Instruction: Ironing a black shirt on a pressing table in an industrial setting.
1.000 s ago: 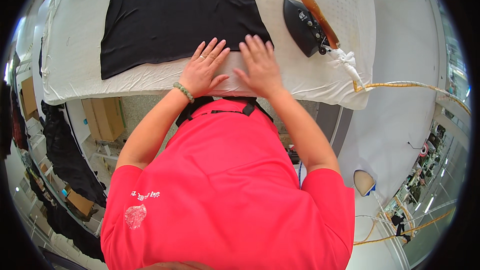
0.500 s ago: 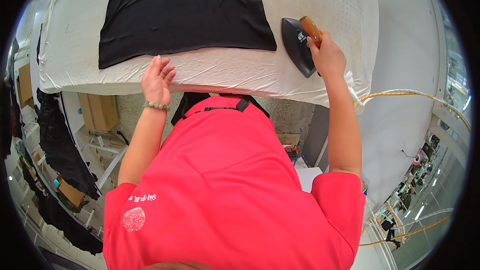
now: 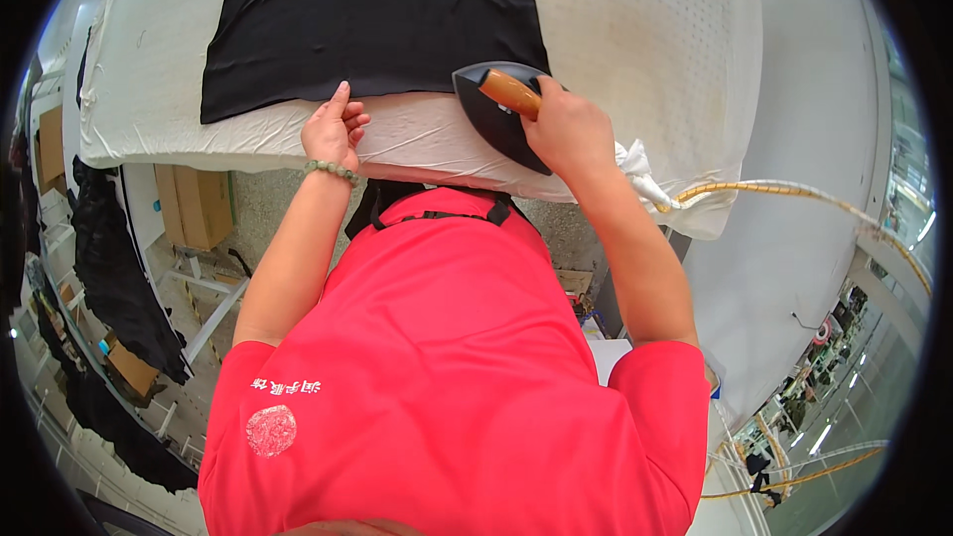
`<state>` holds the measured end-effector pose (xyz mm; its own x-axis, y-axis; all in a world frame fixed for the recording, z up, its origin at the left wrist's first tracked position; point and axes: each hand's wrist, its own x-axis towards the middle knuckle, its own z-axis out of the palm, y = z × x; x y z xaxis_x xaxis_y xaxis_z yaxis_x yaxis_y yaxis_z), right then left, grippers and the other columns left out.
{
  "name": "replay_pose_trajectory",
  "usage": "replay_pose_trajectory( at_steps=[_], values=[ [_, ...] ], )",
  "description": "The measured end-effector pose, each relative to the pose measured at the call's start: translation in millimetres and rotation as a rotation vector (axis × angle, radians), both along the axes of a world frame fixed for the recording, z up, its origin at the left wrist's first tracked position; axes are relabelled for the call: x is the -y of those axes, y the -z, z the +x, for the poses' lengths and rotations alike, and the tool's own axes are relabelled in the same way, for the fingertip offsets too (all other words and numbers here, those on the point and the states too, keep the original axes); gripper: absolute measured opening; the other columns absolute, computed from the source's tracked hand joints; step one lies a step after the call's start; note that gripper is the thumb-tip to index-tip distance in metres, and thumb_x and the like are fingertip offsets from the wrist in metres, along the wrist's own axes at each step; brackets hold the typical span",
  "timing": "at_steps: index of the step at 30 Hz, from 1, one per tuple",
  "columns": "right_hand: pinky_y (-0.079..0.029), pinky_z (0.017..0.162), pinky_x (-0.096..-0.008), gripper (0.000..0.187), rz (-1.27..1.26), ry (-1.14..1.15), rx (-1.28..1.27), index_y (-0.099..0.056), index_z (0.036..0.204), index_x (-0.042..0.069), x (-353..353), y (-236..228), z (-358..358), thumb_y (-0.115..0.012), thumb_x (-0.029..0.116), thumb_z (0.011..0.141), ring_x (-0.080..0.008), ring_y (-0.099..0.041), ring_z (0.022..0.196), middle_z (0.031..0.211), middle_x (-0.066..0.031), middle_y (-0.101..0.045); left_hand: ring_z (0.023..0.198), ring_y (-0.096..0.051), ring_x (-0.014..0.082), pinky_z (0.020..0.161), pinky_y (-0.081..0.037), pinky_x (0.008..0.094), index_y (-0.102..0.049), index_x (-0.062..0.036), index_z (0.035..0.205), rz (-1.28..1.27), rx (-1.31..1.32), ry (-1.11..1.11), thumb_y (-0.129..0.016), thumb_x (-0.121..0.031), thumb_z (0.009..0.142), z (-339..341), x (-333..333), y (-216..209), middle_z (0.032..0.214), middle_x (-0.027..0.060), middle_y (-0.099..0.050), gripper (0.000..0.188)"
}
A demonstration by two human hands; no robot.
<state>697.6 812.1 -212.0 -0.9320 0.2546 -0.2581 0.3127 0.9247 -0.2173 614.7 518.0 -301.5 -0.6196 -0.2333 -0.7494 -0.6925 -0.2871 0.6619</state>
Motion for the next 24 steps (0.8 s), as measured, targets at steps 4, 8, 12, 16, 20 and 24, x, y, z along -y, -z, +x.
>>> replay_pose_trajectory(
  at_steps=[4,8,12,16,20,24],
  values=[
    [-0.056,0.081,-0.0511,0.039,-0.015,-0.006,0.062,-0.066,0.125,0.010,4,4,1,-0.070,0.030,0.092,-0.0425,-0.071,0.092,0.095,-0.0201,-0.074,0.059,-0.065,0.0143,0.050,-0.048,0.0238,-0.062,-0.0102,0.085,0.018,-0.022,-0.048,-0.080,-0.031,0.093,2,-3,2,0.075,0.0035,-0.070,0.029],
    [-0.057,0.081,-0.0508,0.038,-0.046,-0.071,0.083,-0.066,0.123,0.009,26,6,-15,-0.070,0.031,0.092,-0.0424,-0.071,0.090,0.095,-0.0202,-0.075,0.058,-0.065,0.0142,0.050,-0.048,0.0238,-0.062,-0.0096,0.085,0.040,-0.050,-0.081,-0.079,-0.029,0.094,5,-3,2,0.074,0.0039,-0.069,0.027],
    [-0.057,0.080,-0.0503,0.040,-0.080,-0.138,0.129,-0.066,0.121,0.005,65,0,-43,-0.071,0.032,0.091,-0.0422,-0.072,0.090,0.094,-0.0214,-0.074,0.056,-0.065,0.0145,0.049,-0.048,0.0245,-0.062,-0.0084,0.085,0.030,-0.057,-0.082,-0.077,-0.028,0.096,2,-5,3,0.074,0.0054,-0.070,0.027],
    [-0.057,0.080,-0.0499,0.044,-0.101,-0.193,0.214,-0.065,0.120,0.001,93,-6,-59,-0.071,0.033,0.091,-0.0416,-0.072,0.090,0.091,-0.0223,-0.074,0.054,-0.064,0.0145,0.048,-0.048,0.0252,-0.062,-0.0072,0.084,0.016,-0.058,-0.081,-0.075,-0.027,0.097,3,-6,3,0.073,0.0065,-0.070,0.027],
    [-0.058,0.078,-0.0497,0.042,-0.111,-0.216,0.182,-0.065,0.115,-0.001,99,-3,-58,-0.072,0.032,0.090,-0.0412,-0.073,0.087,0.087,-0.0223,-0.074,0.054,-0.062,0.0126,0.047,-0.046,0.0240,-0.063,-0.0089,0.085,0.006,-0.042,-0.072,-0.077,-0.029,0.096,3,-5,-2,0.071,0.0039,-0.068,0.027],
    [-0.058,0.075,-0.0496,0.040,-0.155,-0.236,0.111,-0.065,0.113,0.000,110,-4,-61,-0.072,0.031,0.090,-0.0408,-0.073,0.083,0.083,-0.0216,-0.074,0.052,-0.061,0.0120,0.045,-0.045,0.0233,-0.063,-0.0083,0.087,-0.009,-0.008,-0.027,-0.077,-0.029,0.096,6,9,-11,0.070,0.0034,-0.067,0.026]
  ],
)
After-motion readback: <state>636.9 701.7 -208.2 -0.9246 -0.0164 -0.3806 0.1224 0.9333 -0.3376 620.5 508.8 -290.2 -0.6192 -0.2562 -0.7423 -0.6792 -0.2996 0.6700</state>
